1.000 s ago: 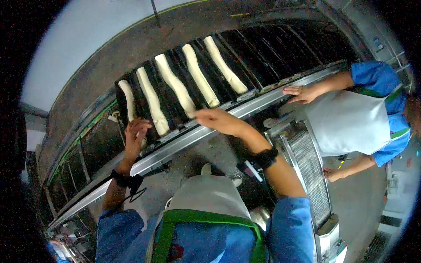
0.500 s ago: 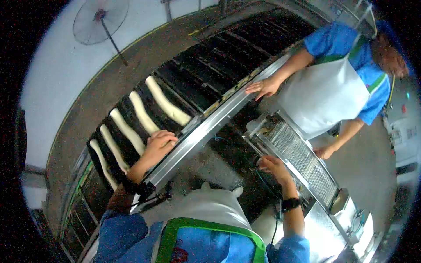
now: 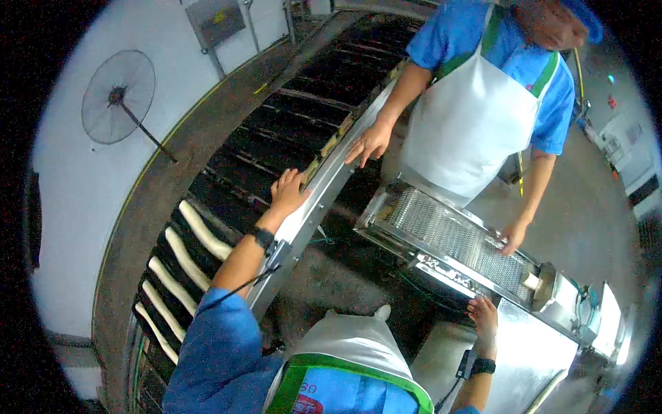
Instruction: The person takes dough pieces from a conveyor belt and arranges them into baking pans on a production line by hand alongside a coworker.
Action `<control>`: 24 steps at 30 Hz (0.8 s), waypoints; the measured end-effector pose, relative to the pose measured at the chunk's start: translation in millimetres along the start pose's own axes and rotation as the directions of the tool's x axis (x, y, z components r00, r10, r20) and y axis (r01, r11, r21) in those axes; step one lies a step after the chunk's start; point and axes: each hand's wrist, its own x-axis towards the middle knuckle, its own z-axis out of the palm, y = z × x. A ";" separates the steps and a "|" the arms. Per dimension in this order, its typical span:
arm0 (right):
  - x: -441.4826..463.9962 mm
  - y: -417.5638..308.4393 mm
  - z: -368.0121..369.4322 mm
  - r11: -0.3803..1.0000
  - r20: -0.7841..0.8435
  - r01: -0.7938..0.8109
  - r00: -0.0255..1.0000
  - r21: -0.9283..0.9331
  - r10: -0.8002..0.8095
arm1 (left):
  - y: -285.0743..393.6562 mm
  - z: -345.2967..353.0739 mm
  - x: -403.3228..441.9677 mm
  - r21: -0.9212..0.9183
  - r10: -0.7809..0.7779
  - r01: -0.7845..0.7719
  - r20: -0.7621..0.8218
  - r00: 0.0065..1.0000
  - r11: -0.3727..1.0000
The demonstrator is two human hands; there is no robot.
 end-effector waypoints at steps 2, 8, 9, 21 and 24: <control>-2.4 0.6 -13.2 0.998 -0.105 -0.070 0.992 0.010 0.070 | 2.6 6.3 31.2 0.036 0.004 -0.003 -0.027 1.000 0.999; -0.9 -22.0 -27.5 0.997 -0.104 -0.061 0.993 -0.040 0.057 | 16.7 22.9 115.1 0.116 -0.015 0.006 0.070 0.997 0.993; 2.2 -25.7 -29.4 0.998 -0.093 -0.039 0.995 -0.047 0.035 | 17.7 25.6 125.8 0.133 -0.030 0.015 0.110 0.994 0.991; 41.4 -80.4 -9.2 0.999 0.055 -0.024 0.998 -0.045 0.026 | -6.8 -8.9 54.9 0.163 0.299 -0.280 -0.109 0.948 0.946; 49.1 -91.2 -6.2 0.991 0.099 0.069 0.993 -0.112 -0.058 | -38.9 -16.3 -0.9 0.226 0.368 -0.339 -0.102 0.924 0.913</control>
